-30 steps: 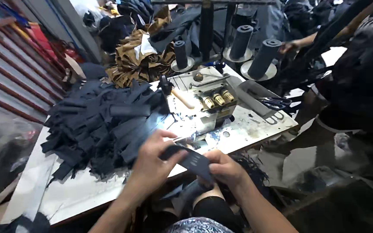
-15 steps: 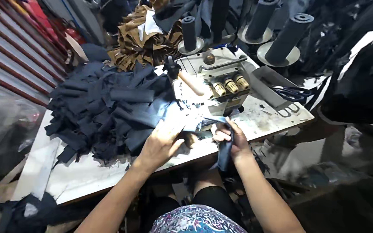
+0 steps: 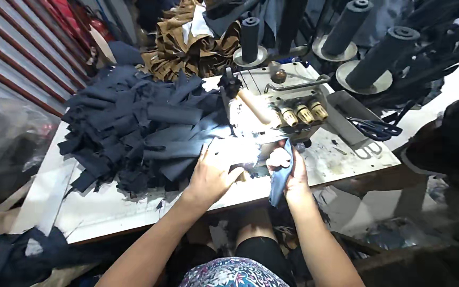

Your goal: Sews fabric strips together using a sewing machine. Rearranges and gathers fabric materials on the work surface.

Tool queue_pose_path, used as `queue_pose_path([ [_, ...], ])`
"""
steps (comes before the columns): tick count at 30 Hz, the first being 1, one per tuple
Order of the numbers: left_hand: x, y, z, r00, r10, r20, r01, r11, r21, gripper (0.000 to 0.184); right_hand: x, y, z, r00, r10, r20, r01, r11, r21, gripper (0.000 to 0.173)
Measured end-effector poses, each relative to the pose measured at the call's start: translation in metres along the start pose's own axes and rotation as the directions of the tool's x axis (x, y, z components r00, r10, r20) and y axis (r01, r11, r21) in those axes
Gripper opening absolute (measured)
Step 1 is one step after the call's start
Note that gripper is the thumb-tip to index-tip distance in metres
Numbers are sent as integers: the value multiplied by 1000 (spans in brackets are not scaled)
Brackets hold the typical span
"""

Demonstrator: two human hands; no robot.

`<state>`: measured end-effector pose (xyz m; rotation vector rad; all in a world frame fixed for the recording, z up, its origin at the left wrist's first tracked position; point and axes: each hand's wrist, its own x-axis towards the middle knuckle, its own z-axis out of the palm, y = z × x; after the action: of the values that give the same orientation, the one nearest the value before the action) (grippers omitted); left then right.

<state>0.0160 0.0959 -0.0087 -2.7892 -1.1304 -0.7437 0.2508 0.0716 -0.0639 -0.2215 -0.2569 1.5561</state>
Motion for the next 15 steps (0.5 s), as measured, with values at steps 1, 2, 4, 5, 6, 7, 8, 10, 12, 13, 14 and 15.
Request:
queue_pose_path([
  [1, 4, -4, -1, 1000, 28, 2, -28, 1000, 5, 44, 0, 0, -1, 1000, 2, -12, -2, 1000, -18, 46],
  [2, 8, -8, -2, 999, 53, 7, -53, 999, 13, 44, -1, 0, -1, 1000, -1, -31, 0, 998, -60, 47],
  [4, 12, -11, -9, 998, 25, 65, -26, 1000, 15, 47, -10, 6, 5, 998, -18, -54, 5, 969, -246, 46],
  [5, 11, -7, -17, 991, -43, 123, 47, 998, -30, 52, -17, 10, 11, 999, -30, -40, 10, 908, -418, 43],
  [6, 9, -1, -26, 978, -130, 163, 151, 981, -122, 60, -27, 14, 17, 1000, -10, 18, 19, 813, -583, 36],
  [7, 5, 8, -34, 969, -192, 156, 224, 947, -231, 67, -36, 18, 22, 996, 35, 79, 29, 728, -685, 27],
  [8, 0, 19, -41, 969, -222, 109, 247, 908, -338, 67, -47, 22, 26, 986, 95, 140, 38, 686, -727, 25],
  [10, -15, 40, -53, 976, -214, 40, 202, 817, -541, 48, -65, 28, 32, 927, 240, 290, 43, 697, -716, 27],
  [12, -24, 46, -69, 984, -178, 7, 143, 769, -623, 29, -71, 22, 34, 798, 316, 513, 105, 765, -635, 26],
  [13, -25, 41, -79, 983, -179, -40, 119, 787, -606, 26, -73, 16, 37, 742, 302, 599, 142, 802, -581, 26],
  [14, -26, 30, -92, 976, -199, -91, 118, 830, -545, 25, -74, 8, 40, 710, 258, 656, 170, 840, -515, 25],
  [15, -25, 14, -106, 964, -229, -138, 145, 883, -447, 26, -71, 0, 39, 692, 208, 691, 180, 878, -444, 26],
])
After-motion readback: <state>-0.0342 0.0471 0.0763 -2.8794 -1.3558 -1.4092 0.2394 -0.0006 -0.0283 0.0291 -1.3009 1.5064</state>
